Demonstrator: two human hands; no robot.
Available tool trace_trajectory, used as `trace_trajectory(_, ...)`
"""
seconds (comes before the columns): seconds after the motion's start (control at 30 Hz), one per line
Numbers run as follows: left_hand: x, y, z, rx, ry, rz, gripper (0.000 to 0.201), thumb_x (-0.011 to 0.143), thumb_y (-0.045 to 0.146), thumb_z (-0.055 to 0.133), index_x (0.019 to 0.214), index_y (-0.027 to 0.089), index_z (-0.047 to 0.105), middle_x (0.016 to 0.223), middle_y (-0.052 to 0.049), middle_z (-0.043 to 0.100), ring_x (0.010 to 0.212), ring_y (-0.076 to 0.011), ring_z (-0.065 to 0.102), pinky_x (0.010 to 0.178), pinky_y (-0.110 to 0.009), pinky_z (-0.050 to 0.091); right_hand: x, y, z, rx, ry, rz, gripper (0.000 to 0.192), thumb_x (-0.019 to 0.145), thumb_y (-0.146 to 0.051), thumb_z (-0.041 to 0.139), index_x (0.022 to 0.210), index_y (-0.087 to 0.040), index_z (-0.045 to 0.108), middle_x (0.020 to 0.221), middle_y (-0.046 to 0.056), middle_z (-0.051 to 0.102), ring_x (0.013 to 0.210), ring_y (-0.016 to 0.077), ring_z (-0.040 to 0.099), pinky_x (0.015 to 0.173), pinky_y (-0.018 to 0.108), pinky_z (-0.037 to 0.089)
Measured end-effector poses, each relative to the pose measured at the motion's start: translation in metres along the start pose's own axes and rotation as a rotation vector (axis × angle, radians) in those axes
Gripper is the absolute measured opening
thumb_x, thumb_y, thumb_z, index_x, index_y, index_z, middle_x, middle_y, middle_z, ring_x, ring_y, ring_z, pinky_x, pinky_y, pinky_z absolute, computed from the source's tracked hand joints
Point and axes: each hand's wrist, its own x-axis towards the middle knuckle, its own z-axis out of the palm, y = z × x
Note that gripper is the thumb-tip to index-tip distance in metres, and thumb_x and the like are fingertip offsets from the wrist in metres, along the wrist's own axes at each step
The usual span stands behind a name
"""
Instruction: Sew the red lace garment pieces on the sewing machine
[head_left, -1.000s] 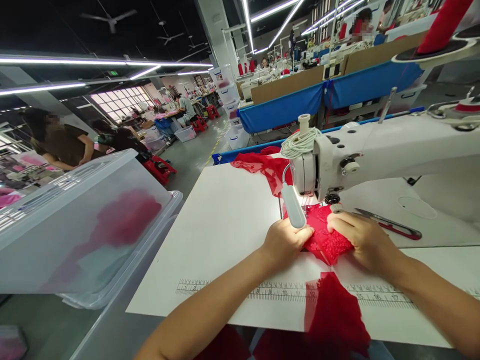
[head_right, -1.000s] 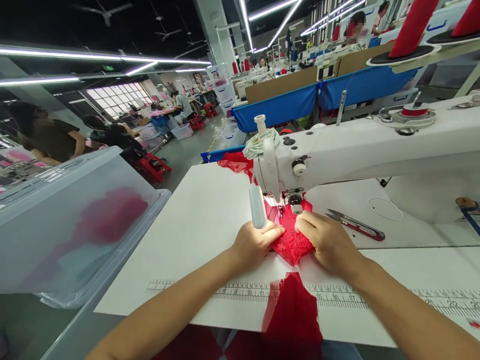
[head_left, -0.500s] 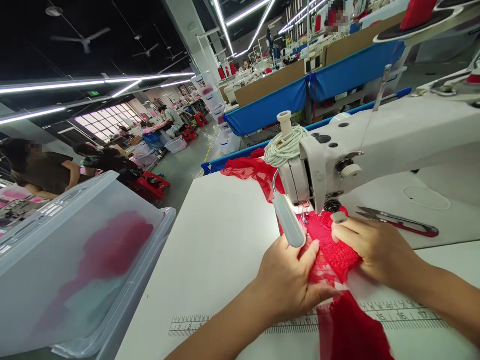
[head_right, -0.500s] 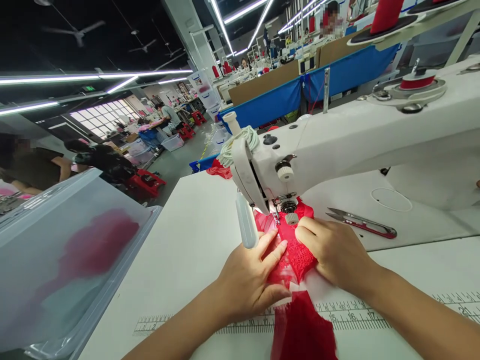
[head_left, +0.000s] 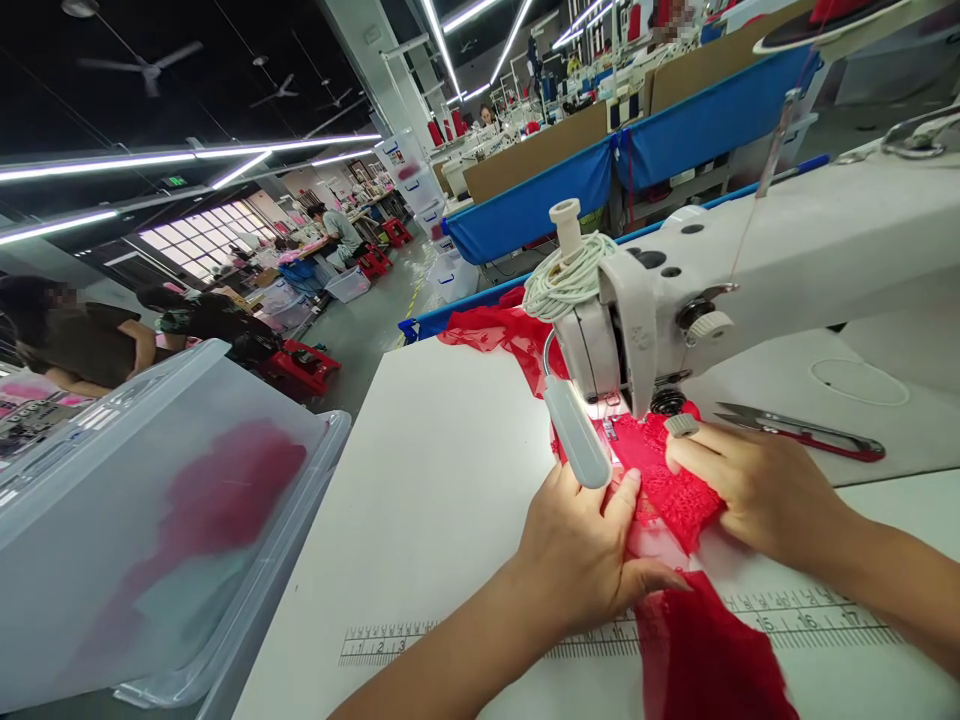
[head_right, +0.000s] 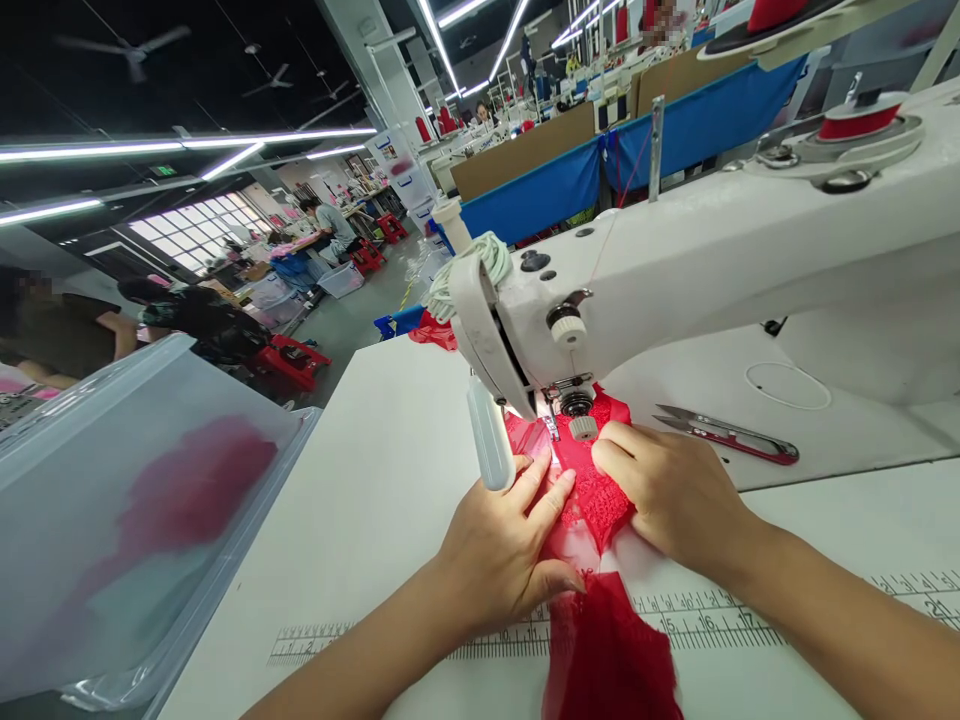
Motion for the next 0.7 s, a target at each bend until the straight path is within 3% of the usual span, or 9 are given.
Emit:
trace_trajectory(0.23, 0.000, -0.004, 0.002, 0.025, 0.022, 0.012, 0.093, 0.096, 0.080, 0.016, 0.126, 0.010, 0.070, 0.114, -0.020, 0.073, 0.092, -0.0312, 0.068, 0.074, -0.042, 0.058, 0.003, 0.000, -0.002, -0.022, 0.008, -0.011, 0.026, 0.061, 0.001, 0.042, 0.068, -0.024, 0.037, 0.060, -0.002, 0.047, 0.050, 0.0142, 0.043, 0.044, 0.027, 0.025)
trace_trajectory(0.57, 0.000, -0.013, 0.009, 0.045, -0.030, 0.022, 0.100, 0.095, 0.078, 0.003, 0.135, 0.009, 0.064, 0.124, -0.024, 0.068, 0.105, -0.0327, 0.067, 0.085, -0.045, 0.057, 0.001, 0.003, -0.001, -0.008, -0.065, 0.013, 0.033, 0.051, 0.001, 0.041, 0.072, -0.024, 0.045, 0.060, -0.002, 0.049, 0.054, 0.0171, 0.046, 0.047, 0.027, 0.025)
trace_trajectory(0.7, 0.001, -0.012, 0.008, 0.048, -0.036, 0.048, 0.104, 0.095, 0.077, -0.001, 0.134, 0.005, 0.063, 0.122, -0.023, 0.068, 0.100, -0.0307, 0.068, 0.088, -0.044, 0.056, 0.001, 0.000, -0.003, -0.031, -0.082, 0.032, 0.034, 0.054, 0.002, 0.040, 0.075, -0.023, 0.050, 0.062, -0.002, 0.052, 0.056, 0.0175, 0.048, 0.049, 0.027, 0.028)
